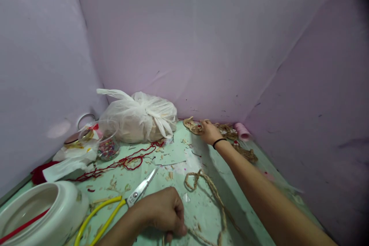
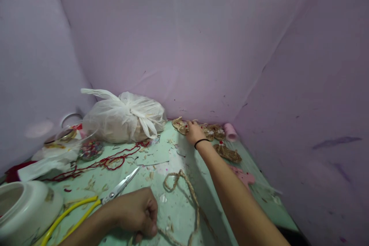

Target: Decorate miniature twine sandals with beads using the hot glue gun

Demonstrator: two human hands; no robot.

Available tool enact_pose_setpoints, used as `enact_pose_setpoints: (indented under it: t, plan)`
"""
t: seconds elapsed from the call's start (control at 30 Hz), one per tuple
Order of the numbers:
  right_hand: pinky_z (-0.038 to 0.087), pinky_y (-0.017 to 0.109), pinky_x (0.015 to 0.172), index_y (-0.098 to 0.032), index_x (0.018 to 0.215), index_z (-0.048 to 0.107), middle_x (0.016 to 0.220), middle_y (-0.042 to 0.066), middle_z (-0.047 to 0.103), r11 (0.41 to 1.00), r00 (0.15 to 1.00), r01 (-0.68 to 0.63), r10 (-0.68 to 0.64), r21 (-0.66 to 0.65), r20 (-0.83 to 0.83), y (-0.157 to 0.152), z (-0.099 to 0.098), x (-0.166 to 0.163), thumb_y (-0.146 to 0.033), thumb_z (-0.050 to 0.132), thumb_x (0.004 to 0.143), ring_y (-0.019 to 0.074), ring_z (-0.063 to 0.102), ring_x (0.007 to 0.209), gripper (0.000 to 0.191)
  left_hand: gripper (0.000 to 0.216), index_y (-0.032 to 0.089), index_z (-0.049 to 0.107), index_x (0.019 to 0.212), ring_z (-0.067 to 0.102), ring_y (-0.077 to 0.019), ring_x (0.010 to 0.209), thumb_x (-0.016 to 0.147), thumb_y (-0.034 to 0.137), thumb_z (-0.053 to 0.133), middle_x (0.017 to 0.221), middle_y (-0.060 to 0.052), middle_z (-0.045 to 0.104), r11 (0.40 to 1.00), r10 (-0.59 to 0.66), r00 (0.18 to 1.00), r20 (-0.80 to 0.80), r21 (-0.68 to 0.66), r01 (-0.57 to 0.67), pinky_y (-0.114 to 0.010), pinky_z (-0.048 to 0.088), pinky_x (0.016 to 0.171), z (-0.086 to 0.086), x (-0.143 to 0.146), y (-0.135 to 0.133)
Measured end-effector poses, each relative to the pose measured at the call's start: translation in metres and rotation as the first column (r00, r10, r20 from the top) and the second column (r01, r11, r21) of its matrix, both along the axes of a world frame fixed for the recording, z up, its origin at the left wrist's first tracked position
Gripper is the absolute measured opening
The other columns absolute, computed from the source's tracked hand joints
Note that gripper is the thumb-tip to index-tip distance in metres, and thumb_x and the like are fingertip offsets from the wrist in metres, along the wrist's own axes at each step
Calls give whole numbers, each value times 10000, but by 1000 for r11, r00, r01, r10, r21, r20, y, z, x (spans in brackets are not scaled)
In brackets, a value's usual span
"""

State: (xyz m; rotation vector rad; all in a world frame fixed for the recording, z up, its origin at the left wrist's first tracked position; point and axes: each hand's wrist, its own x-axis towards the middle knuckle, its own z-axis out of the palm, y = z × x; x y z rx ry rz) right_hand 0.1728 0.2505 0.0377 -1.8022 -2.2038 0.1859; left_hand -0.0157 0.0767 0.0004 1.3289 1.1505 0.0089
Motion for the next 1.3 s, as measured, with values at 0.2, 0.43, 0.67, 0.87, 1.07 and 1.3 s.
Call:
enact_pose_setpoints:
  t: [0.2,0.43,0.67,0.87,1.07,1.3]
  plan:
    - [468,229,702,-156,984,630,901,45,689,940,951,-257,203,-224,-235,-111,18,-22,-185,513,818,142,628,786,205,38,147,556,465,404,-90,341,470,183,569,368,40,470,999,-3,998,58,45,0,-209,297,379,-3,-2,2]
    - [375,215,530,-182,911,637,742,30,673,856,833,-372,137,-359,-536,-189,11,-37,-283,540,753,140,581,626,211,123,155,510,519,332,-69,389,553,255,572,381,78,396,966,123,966,227,197,-170,-207,230,416,30,-9,9]
    - [272,199,438,-146,512,548,448,-46,443,901,696,-305,-12,-310,-718,-163,-2,-37,-208,497,727,70,357,430,230,218,110,598,667,412,-75,495,618,321,628,511,29,527,903,269,893,360,227,-364,-197,295,507,55,-19,12]
    - [299,201,470,-123,619,612,480,-44,464,917,606,-260,-89,-303,-791,-141,-5,-19,-211,508,723,72,384,457,172,296,132,549,700,419,-71,378,623,409,615,479,63,455,858,447,824,348,93,-505,-199,329,403,47,-13,13]
    - [359,187,432,-126,731,588,569,-31,528,887,631,-251,-155,-389,-760,-137,-8,-13,-213,442,822,80,482,487,193,267,130,510,678,247,-9,306,613,353,641,464,88,393,800,540,755,371,53,-598,-141,140,293,55,0,19]
    - [500,325,664,-137,954,581,902,31,626,896,798,-108,-180,-431,-575,-134,-9,6,-263,530,847,145,605,755,173,120,154,454,743,266,-16,329,707,252,512,531,76,403,766,593,685,423,-33,-642,-149,177,320,61,19,38]
